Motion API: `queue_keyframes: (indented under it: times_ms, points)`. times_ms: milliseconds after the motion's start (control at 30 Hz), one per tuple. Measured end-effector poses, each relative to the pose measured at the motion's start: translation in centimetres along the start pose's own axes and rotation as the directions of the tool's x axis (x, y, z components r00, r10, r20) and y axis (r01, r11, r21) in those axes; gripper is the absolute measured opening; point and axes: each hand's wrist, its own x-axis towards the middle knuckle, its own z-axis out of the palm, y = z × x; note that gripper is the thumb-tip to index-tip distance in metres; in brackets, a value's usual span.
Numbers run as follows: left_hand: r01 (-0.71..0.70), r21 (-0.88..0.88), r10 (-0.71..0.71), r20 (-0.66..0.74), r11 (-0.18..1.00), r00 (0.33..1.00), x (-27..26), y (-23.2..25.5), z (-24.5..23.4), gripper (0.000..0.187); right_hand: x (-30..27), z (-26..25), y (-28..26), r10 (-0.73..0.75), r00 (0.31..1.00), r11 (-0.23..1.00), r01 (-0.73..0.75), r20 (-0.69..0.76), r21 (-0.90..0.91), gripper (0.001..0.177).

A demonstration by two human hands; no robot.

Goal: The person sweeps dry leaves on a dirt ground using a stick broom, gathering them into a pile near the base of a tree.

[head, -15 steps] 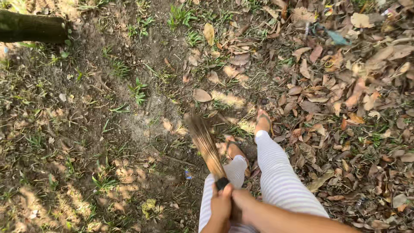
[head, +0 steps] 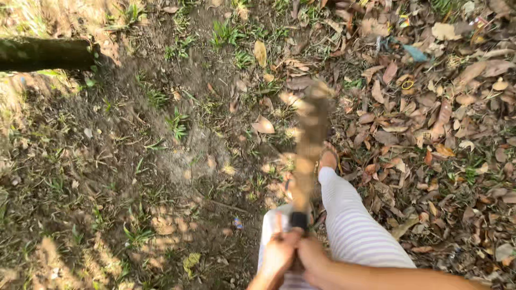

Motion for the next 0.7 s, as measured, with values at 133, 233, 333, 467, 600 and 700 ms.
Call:
queue_keyframes:
  times_ms: [133,233,333,467,600,700]
  points:
    - [-0.195,-0.520,0.156,-0.118,0.832,0.981,0.8,0.6,-1.1,0.045,5.1,1.5,0.4,-0.008,1.000,0.965,0.012,0.016,-0.263,0.023]
    - [-0.085,-0.102,0.046,-0.334,0.991,0.941,4.5,2.4,0.1,0.041,9.8,0.1,-1.8,0.156,0.988,0.966,-0.153,0.001,-0.208,0.020]
    - [0.075,-0.431,-0.174,-0.196,0.899,0.965,10.4,5.4,5.2,0.050,12.3,-2.0,-8.8,0.127,0.990,0.991,-0.125,0.059,-0.040,0.019]
    - [-0.047,-0.305,0.050,0.001,0.951,0.999,11.4,7.1,8.3,0.066,6.6,-2.2,-12.2,-0.033,0.987,0.999,0.027,-0.156,-0.038,0.022]
    - [-0.048,-0.145,0.072,0.171,0.988,0.983,9.1,9.2,4.3,0.085,3.8,2.2,-9.9,-0.271,0.913,0.959,0.284,-0.306,-0.002,0.018]
    - [-0.125,-0.259,0.182,0.208,0.958,0.961,5.5,8.5,-0.9,0.087,3.7,5.0,-5.4,-0.460,0.888,0.884,0.458,0.000,0.097,0.015]
